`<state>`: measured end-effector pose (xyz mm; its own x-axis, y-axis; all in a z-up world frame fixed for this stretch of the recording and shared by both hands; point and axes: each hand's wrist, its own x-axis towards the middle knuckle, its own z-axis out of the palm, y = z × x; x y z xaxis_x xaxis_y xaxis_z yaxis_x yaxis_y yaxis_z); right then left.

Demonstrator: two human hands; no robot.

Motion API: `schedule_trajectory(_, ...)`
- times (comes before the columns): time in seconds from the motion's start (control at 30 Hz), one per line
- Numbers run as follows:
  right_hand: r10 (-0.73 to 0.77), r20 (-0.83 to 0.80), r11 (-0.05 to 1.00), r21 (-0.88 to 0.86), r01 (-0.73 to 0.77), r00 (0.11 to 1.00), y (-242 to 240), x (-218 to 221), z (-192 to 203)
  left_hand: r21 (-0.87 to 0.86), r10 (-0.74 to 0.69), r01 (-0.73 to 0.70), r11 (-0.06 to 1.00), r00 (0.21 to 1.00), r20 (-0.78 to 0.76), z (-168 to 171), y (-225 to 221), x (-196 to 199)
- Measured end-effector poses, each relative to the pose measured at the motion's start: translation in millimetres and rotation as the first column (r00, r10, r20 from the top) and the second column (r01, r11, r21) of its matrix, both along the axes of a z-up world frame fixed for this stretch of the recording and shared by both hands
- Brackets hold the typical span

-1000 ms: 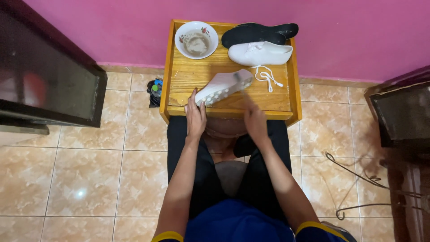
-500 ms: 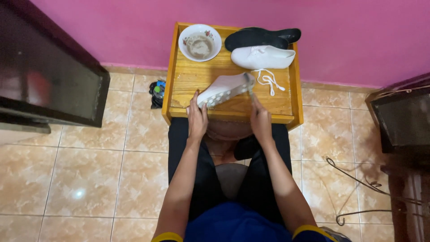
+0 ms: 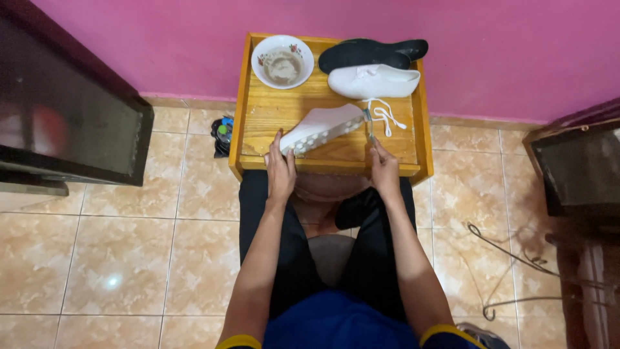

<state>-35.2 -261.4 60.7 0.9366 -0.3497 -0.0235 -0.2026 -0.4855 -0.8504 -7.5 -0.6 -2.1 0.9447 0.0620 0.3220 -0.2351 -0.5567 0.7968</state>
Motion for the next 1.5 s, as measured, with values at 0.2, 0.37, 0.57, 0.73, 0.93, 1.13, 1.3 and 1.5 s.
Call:
schedule_trajectory(0.2, -0.142, -0.114, 0.960, 0.228, 0.165, 0.983, -11, 1, -38, -0.011, -0.006, 0.005, 1.000, 1.000, -0.020, -7, -1, 5)
schedule_trajectory(0.37, -0.156, -0.093, 0.945, 0.275, 0.177, 0.983, -6, 4, -38, -0.006, 0.001, -0.001, 1.000, 1.000, -0.009, -6, -1, 8)
schedule_trajectory(0.57, -0.003, 0.042, 1.000, 0.016, 0.002, 0.999, 25, -4, 31, -0.015, 0.002, -0.002, 1.000, 1.000, -0.019, 0, 0, 5)
schedule_trajectory(0.73, 0.105, -0.031, 0.977, -0.182, -0.109, 0.994, 75, -29, 72, -0.032, 0.011, -0.011, 0.999, 1.000, 0.006, 2, 0, 0)
schedule_trajectory(0.93, 0.304, 0.043, 0.947, -0.128, -0.296, 0.952, 131, -61, 37, -0.022, 0.014, -0.014, 1.000, 1.000, -0.004, 2, 0, 2)
schedule_trajectory(1.13, 0.246, 0.167, 0.955, -0.209, -0.209, 0.955, 126, -54, 9, -0.004, 0.043, -0.043, 0.999, 0.999, -0.010, 1, 0, 5)
schedule_trajectory(1.3, 0.231, 0.127, 0.960, -0.192, -0.204, 0.965, 134, -58, 48, 0.064, 0.050, -0.049, 0.997, 0.998, -0.022, 1, 0, -3)
schedule_trajectory(1.5, 0.246, 0.108, 0.969, -0.017, -0.245, 0.963, 124, -58, 12, 0.078, 0.023, -0.021, 0.997, 0.999, -0.024, 14, 5, -4)
